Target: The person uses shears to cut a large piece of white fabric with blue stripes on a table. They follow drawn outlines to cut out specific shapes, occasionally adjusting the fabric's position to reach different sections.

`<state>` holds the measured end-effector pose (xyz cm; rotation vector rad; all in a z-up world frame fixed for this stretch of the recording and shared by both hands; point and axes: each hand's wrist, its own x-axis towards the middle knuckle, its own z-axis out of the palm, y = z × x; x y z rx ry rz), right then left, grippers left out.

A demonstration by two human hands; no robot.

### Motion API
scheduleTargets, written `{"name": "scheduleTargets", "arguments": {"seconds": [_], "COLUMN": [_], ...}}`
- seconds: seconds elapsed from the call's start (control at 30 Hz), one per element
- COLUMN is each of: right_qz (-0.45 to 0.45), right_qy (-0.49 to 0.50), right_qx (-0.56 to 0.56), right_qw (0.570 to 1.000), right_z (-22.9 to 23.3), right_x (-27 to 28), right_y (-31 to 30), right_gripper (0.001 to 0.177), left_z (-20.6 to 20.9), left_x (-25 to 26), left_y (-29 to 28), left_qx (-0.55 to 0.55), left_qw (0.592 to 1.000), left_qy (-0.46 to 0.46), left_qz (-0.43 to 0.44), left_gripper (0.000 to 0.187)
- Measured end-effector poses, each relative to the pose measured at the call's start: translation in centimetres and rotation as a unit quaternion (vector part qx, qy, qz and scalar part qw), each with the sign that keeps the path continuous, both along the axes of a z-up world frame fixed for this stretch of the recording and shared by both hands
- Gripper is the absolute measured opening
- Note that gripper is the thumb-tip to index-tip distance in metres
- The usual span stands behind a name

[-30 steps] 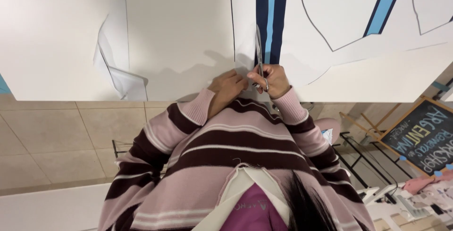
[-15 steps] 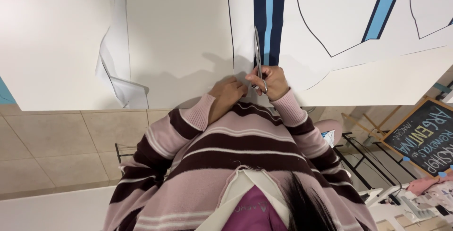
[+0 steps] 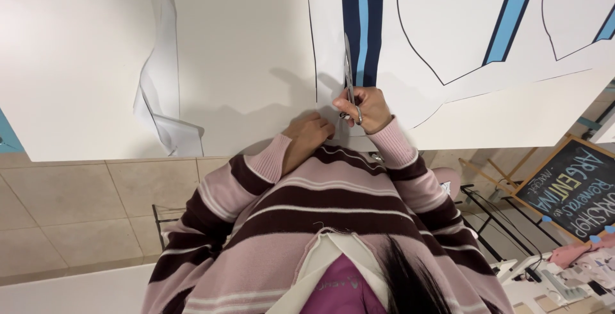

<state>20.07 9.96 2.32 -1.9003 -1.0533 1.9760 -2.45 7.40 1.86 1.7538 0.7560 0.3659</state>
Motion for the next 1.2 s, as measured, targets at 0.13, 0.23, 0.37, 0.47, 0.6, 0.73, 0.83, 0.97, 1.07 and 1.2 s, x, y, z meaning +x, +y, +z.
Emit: {"name": "scheduleTargets", "arguments": {"seconds": [0.13,0.23,0.37,0.47,0.6,0.73,0.83,0.97,1.07,1.2], "right_qz": [-0.018,-0.017,0.004,0.013,0.014,0.010,0.001,0.013,0.024,0.022], "right_qy": [-0.018,-0.024,-0.010,0.012,-0.001,-0.022,-0.024,-0.016,-0.015,-0.002], "right_qx": [-0.011,-0.012,-0.003,0.009,0.000,-0.003,-0.003,0.005,0.005,0.013], "right_qw": [1.000,1.000,1.000,1.000,1.000,1.000,1.000,1.000,1.000,1.000], "right_z": [0.4,0.5,-0.4,-0.7,-0.7,-0.5,-0.2,-0.2,-0.4,-0.9], "right_x": [-0.3,-0.3,0.4,0.3,0.3,0.2,0.1,0.2,0.2,0.2], "right_y": [-0.1,0.0,0.4,1.3,1.8,1.9,1.8,2.5,3.3,4.1], "right_gripper": [0.037,0.038,0.040,0.041,0.039,0.038,0.038,0.037,0.038,0.040], "left_z": [-2.0,-1.0,0.8,0.7,0.9,0.8,0.6,0.2,-0.1,-0.2], "left_x": [1.0,0.5,-0.5,-0.6,-0.7,-0.6,-0.4,-0.4,-0.3,-0.4], "left_y": [-1.1,-0.5,0.7,0.8,0.9,1.1,0.9,0.8,0.7,0.8], "left_qx": [-0.005,-0.012,-0.016,-0.014,-0.023,-0.035,-0.033,-0.033,-0.037,-0.033], "left_qw": [1.000,1.000,1.000,1.000,0.999,0.999,0.999,0.999,0.999,0.999], "left_qy": [0.018,0.014,-0.004,-0.018,-0.032,-0.026,-0.019,-0.025,-0.030,-0.033], "left_qz": [-0.012,-0.014,-0.007,-0.004,-0.002,-0.005,-0.004,0.001,-0.004,-0.015], "left_gripper": [0.010,0.010,0.010,0.011,0.012,0.010,0.009,0.008,0.007,0.008]}}
